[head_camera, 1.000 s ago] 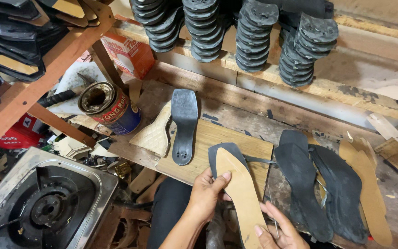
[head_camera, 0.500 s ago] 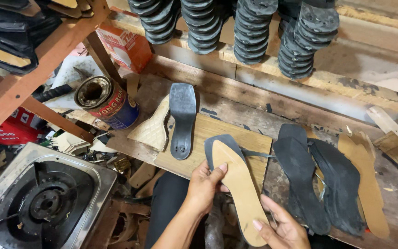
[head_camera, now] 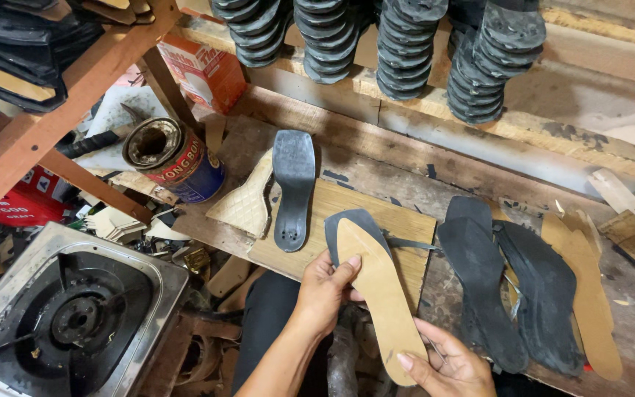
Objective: The person trims the edges of a black shoe insole using a small knife, following the outline of a cardboard template. They repeatedly align the insole with the template, cut along the edges, and remove excess material.
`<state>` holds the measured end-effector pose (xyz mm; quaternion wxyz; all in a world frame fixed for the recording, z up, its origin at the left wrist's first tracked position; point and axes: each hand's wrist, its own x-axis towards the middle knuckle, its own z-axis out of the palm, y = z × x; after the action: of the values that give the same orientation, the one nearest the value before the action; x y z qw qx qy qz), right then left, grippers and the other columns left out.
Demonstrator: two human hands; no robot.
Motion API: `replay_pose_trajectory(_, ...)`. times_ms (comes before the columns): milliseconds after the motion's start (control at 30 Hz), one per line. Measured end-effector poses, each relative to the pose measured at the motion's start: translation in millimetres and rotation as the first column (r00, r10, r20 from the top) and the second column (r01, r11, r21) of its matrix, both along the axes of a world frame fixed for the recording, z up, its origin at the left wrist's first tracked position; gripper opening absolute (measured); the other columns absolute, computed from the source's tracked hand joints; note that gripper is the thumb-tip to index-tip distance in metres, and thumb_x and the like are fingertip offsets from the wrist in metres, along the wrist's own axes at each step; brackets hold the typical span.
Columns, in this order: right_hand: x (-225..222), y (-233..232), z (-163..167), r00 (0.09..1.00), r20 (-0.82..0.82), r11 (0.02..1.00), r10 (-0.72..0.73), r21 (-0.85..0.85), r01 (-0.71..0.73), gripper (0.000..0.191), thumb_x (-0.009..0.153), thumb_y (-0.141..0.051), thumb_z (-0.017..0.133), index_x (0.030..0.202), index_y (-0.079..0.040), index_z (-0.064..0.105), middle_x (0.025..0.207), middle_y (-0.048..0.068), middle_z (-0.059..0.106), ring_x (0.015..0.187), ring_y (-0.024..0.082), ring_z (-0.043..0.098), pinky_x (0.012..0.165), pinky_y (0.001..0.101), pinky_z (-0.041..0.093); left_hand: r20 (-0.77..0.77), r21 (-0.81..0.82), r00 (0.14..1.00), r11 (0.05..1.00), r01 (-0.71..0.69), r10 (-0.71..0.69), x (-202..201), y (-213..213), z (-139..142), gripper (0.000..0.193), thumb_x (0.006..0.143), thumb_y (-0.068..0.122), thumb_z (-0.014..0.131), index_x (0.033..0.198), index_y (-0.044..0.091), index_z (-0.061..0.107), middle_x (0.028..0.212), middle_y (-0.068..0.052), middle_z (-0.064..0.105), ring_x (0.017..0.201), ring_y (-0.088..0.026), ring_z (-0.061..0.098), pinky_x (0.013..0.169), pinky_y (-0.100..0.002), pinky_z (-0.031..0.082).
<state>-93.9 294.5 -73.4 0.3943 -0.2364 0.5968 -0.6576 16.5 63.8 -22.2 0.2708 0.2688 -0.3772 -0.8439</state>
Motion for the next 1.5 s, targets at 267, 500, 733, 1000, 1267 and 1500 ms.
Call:
replay_pose_trajectory(267,10,1,6,0.998,-0.047,0.996,-0.050,-0.072,0.046,0.061,0.079,0.016,0.070,0.136,0.017,0.049,0.129,0.034,0.067,0.118,0.034,0.069,0.098,0.0450,0.057,0.009,-0.008,1.000,1.000,0.028,-0.028,4,-4,5,0.020,0.096,0.015,0.065,0.114,0.006,0.069,0.097,-0.005,0.077,0.079,-0.012,0.073,0.063,-0.028,0.061)
replay_pose_trajectory(500,9,2,4,0.999,-0.027,0.997,-0.040,-0.067,0.039,0.061,0.078,0.018,0.070,0.136,0.017,0.050,0.129,0.033,0.068,0.117,0.034,0.070,0.097,0.0441,0.057,0.027,-0.027,0.999,0.999,0.021,-0.020,3,-6,10,0.025,0.094,0.014,0.068,0.117,0.005,0.066,0.099,-0.005,0.076,0.080,-0.012,0.073,0.060,-0.028,0.060)
replay_pose_trajectory(733,5,7,-13,0.999,-0.004,0.998,-0.042,-0.044,0.042,0.061,0.079,0.017,0.069,0.137,0.016,0.048,0.129,0.033,0.069,0.117,0.033,0.071,0.099,0.0430,0.055,0.005,-0.049,1.000,0.998,0.030,-0.030,2,-5,6,0.026,0.094,0.013,0.068,0.118,0.004,0.066,0.098,-0.006,0.076,0.076,-0.012,0.072,0.058,-0.027,0.060)
replay_pose_trajectory(1000,6,9,-13,0.998,0.009,0.998,-0.067,-0.013,0.067,0.062,0.079,0.017,0.069,0.137,0.016,0.049,0.126,0.033,0.072,0.114,0.033,0.073,0.097,0.0422,0.056,0.021,-0.074,0.999,0.996,0.046,-0.044,3,-5,8,0.025,0.094,0.014,0.067,0.117,0.004,0.067,0.098,-0.006,0.077,0.077,-0.012,0.073,0.059,-0.027,0.060)
replay_pose_trajectory(1267,8,8,-8,0.996,0.009,0.996,-0.087,0.038,0.087,0.061,0.079,0.017,0.070,0.136,0.016,0.050,0.124,0.033,0.073,0.114,0.033,0.073,0.097,0.0419,0.057,0.037,-0.083,0.998,0.995,0.061,-0.058,4,-4,8,0.023,0.095,0.014,0.067,0.116,0.004,0.068,0.098,-0.006,0.076,0.078,-0.011,0.072,0.059,-0.026,0.059)
replay_pose_trajectory(1500,6,11,-12,1.000,-0.031,0.991,0.007,-0.130,-0.011,0.061,0.080,0.017,0.069,0.137,0.018,0.047,0.133,0.034,0.065,0.122,0.033,0.068,0.100,0.0422,0.054,0.034,-0.063,0.998,0.996,0.057,-0.055,2,-1,4,0.023,0.095,0.014,0.066,0.116,0.005,0.067,0.095,-0.004,0.076,0.075,-0.011,0.072,0.057,-0.026,0.058)
